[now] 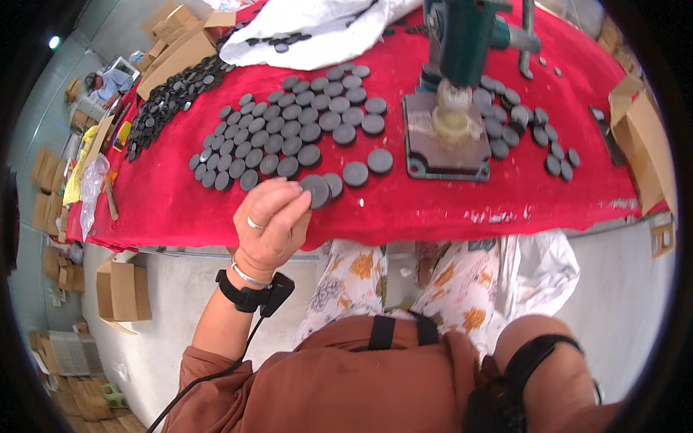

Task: The recorder is using a manual press tool to assemble or stamp small circular plastic/rubber components.

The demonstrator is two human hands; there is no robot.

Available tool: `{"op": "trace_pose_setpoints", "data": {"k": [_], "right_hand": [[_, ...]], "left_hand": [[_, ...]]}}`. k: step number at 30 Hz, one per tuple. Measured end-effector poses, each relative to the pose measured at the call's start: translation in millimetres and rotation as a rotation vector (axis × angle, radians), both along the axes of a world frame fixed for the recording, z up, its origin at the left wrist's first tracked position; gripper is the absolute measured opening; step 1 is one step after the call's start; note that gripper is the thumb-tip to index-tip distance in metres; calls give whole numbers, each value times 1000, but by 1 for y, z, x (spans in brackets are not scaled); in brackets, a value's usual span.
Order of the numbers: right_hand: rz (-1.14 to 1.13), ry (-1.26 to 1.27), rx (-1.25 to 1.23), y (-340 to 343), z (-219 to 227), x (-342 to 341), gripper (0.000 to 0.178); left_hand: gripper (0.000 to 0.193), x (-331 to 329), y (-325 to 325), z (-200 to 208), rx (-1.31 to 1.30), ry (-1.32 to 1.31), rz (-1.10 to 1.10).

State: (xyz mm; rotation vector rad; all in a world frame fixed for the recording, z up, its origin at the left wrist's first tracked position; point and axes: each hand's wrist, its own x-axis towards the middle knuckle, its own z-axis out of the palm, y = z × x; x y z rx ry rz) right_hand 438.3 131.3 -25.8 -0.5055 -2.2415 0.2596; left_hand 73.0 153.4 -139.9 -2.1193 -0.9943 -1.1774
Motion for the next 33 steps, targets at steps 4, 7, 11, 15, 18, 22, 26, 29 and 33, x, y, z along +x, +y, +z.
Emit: {"op": "trace_pose_setpoints", "data": {"k": [4,7,11,15,18,22,26,29,33], "right_hand": [[-34,-2,49,8,5,1,35],[-57,-8,60,6,0,3,34],[-84,-16,48,-2,1,6,33],[-79,-24,60,11,4,4,33],[-101,-53,59,6,4,8,32],[-88,-94,35,-11,2,15,32],[-115,-103,30,-26,3,23,31],[-125,-106,71,-24,5,26,31],[-206,-148,138,-26,19,11,30]], "left_hand": [[36,4,-10,5,23,28,-16],[27,8,-16,2,17,-56,-87],[35,17,-20,-4,-208,-242,-82],[29,42,-23,-10,-517,-975,-325],[33,53,-26,-8,-749,-1349,-463],[39,61,-48,10,-985,-1437,-398],[27,74,-49,-5,-1061,-1513,-587],[40,75,-47,-8,-1038,-1530,-481],[37,71,-36,-7,-1010,-1605,-649]]}}
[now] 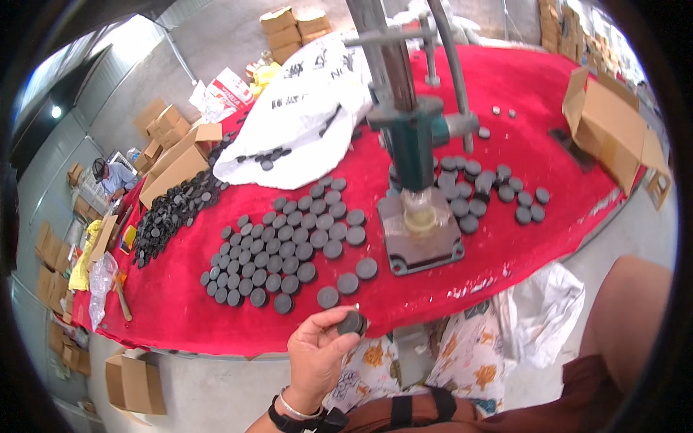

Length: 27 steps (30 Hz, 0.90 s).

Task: The recorder is using a manual press tool to assemble or stamp small circular plastic/rubber components.

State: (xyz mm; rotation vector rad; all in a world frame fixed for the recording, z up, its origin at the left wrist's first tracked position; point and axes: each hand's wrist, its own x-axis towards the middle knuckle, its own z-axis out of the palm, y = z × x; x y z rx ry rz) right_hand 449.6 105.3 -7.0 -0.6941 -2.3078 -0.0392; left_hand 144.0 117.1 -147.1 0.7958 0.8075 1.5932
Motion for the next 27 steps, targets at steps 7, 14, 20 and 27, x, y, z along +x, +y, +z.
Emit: {"op": "trace_pose_setpoints", "data": {"k": [7,14,20,27], "right_hand": [[-223,-103,337,3,16,-23,30],[-564,-412,797,-12,10,-37,30],[-689,-488,971,-10,13,-39,30],[-819,-614,948,-24,13,-30,31]], "left_hand": [[39,-1,8,9,16,-18,-71],[32,-4,12,8,45,55,27],[29,6,14,4,27,61,7],[29,0,12,5,25,48,-8]]}}
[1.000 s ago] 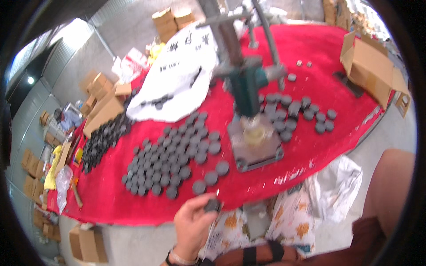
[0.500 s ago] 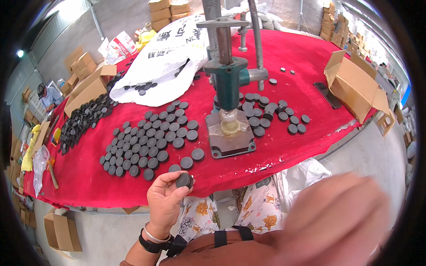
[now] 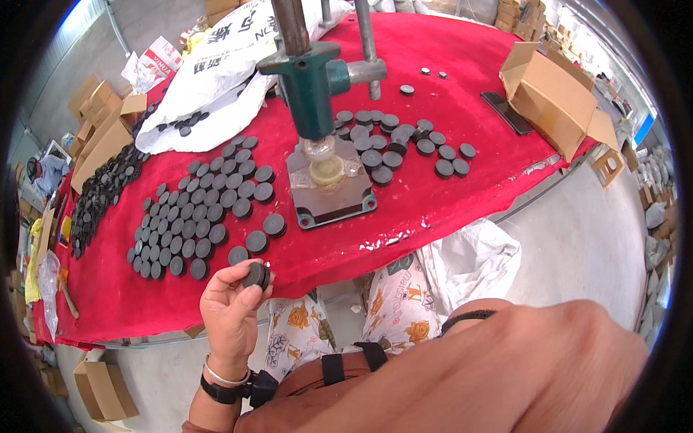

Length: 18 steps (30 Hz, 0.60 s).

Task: The recorder is using a manual press tool to assemble or stamp small circular plastic/rubber components.

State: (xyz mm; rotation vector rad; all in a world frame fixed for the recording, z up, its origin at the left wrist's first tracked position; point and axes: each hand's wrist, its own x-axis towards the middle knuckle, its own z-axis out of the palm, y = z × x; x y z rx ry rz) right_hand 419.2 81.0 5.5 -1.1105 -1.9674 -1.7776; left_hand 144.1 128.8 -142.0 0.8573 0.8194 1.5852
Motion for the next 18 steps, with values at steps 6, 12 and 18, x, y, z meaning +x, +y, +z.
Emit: {"op": "trace_pose_setpoints", "data": {"k": [6,12,18], "right_hand": [[-454,-169,-247,-13,41,-78,42],[-73,-53,99,7,-8,-20,43],[-16,-25,169,11,-28,-13,43]], "left_hand": [[30,2,8,2,23,27,-37],[29,14,12,6,3,26,-50],[29,20,19,6,17,44,-82]]}}
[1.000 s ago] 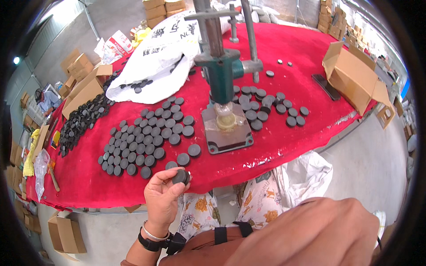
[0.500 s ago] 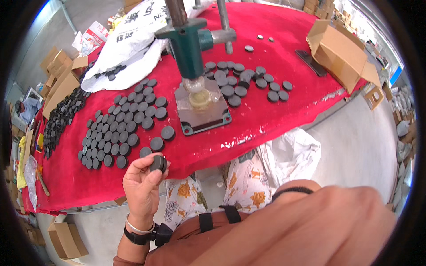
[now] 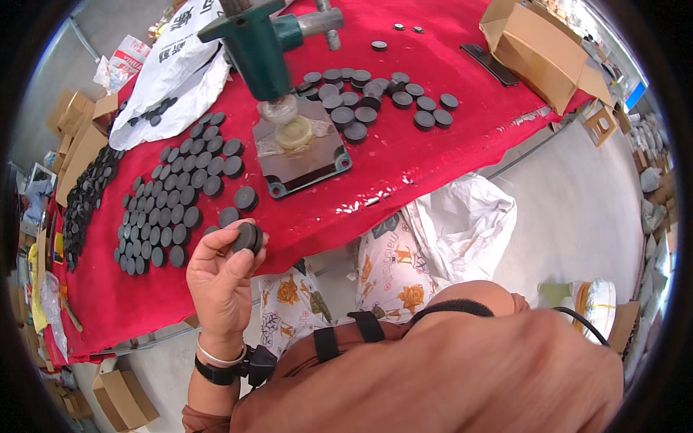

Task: The recorder is using a manual press tool to assemble or stamp small circular plastic/rubber components.

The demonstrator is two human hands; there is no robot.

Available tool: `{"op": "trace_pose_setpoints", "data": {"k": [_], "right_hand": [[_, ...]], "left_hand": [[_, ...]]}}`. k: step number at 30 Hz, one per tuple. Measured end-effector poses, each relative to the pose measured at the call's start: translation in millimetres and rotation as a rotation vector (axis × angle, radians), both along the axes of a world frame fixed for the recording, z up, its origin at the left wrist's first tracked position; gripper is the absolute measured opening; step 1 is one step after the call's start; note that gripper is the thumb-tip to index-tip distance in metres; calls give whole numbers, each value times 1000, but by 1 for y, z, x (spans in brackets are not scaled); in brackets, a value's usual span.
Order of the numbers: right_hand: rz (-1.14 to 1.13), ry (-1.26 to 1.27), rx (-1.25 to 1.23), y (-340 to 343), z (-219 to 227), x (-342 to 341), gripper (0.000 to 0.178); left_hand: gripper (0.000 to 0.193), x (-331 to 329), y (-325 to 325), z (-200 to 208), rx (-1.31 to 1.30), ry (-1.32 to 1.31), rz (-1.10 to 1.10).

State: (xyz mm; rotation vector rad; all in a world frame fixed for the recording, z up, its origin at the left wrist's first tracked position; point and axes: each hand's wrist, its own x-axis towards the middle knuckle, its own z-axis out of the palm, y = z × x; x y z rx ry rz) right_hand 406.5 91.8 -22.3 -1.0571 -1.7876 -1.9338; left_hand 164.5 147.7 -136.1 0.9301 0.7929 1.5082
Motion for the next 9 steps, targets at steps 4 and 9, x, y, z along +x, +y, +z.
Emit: {"op": "trace_pose_setpoints", "data": {"k": [4,9], "right_hand": [[23,-8,25,-6,-2,3,43],[115,30,-47,-1,6,0,42]], "left_hand": [[29,2,0,-1,-26,-44,-31],[29,4,1,4,-11,-12,-18]]}}
